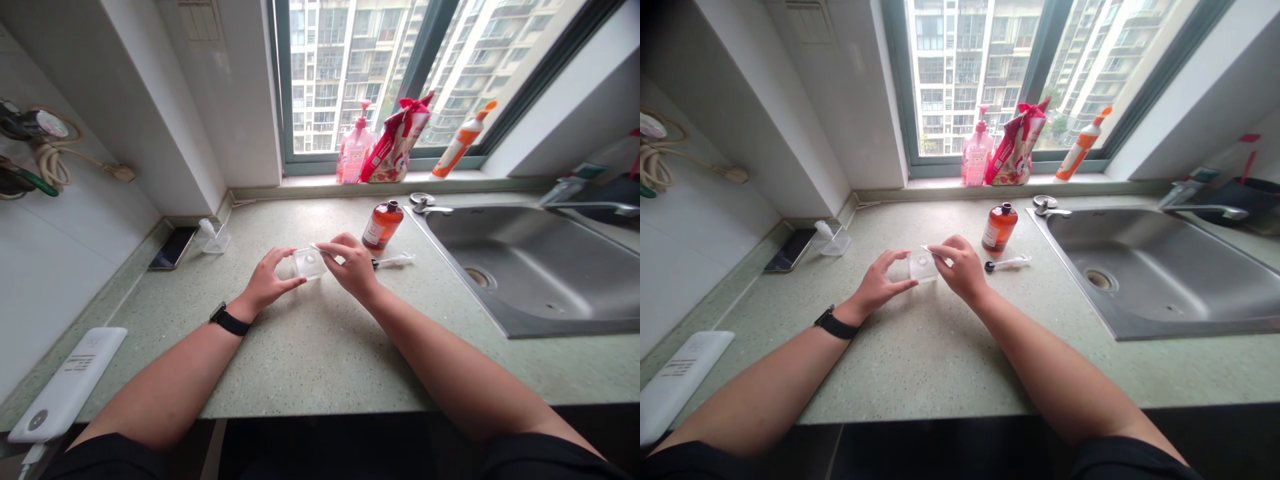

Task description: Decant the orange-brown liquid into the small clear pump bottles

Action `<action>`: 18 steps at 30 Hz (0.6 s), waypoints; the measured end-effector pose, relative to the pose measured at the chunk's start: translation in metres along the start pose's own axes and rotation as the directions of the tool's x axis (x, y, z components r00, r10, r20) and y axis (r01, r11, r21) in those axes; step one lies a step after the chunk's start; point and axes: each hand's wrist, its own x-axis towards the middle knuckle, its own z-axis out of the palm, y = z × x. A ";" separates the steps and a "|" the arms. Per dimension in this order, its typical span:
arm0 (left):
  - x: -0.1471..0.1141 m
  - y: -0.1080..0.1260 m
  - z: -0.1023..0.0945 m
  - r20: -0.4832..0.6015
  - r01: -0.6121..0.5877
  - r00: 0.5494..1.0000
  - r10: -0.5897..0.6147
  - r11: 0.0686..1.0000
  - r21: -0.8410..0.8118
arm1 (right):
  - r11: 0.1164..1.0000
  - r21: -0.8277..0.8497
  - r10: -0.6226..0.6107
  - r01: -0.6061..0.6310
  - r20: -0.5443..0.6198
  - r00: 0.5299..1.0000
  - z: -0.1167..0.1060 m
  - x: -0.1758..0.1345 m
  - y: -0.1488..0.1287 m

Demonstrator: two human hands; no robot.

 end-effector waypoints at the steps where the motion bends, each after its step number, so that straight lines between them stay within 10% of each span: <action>1: 0.000 0.000 0.000 -0.003 -0.013 1.000 0.013 1.000 -0.003 | 1.000 0.001 -0.020 0.020 0.006 1.000 0.003 -0.001 0.001; 18: -0.001 -0.002 0.000 -0.013 -0.075 0.997 0.075 0.997 -0.018 | 0.919 0.360 0.025 -0.162 0.357 0.934 0.012 -0.006 0.021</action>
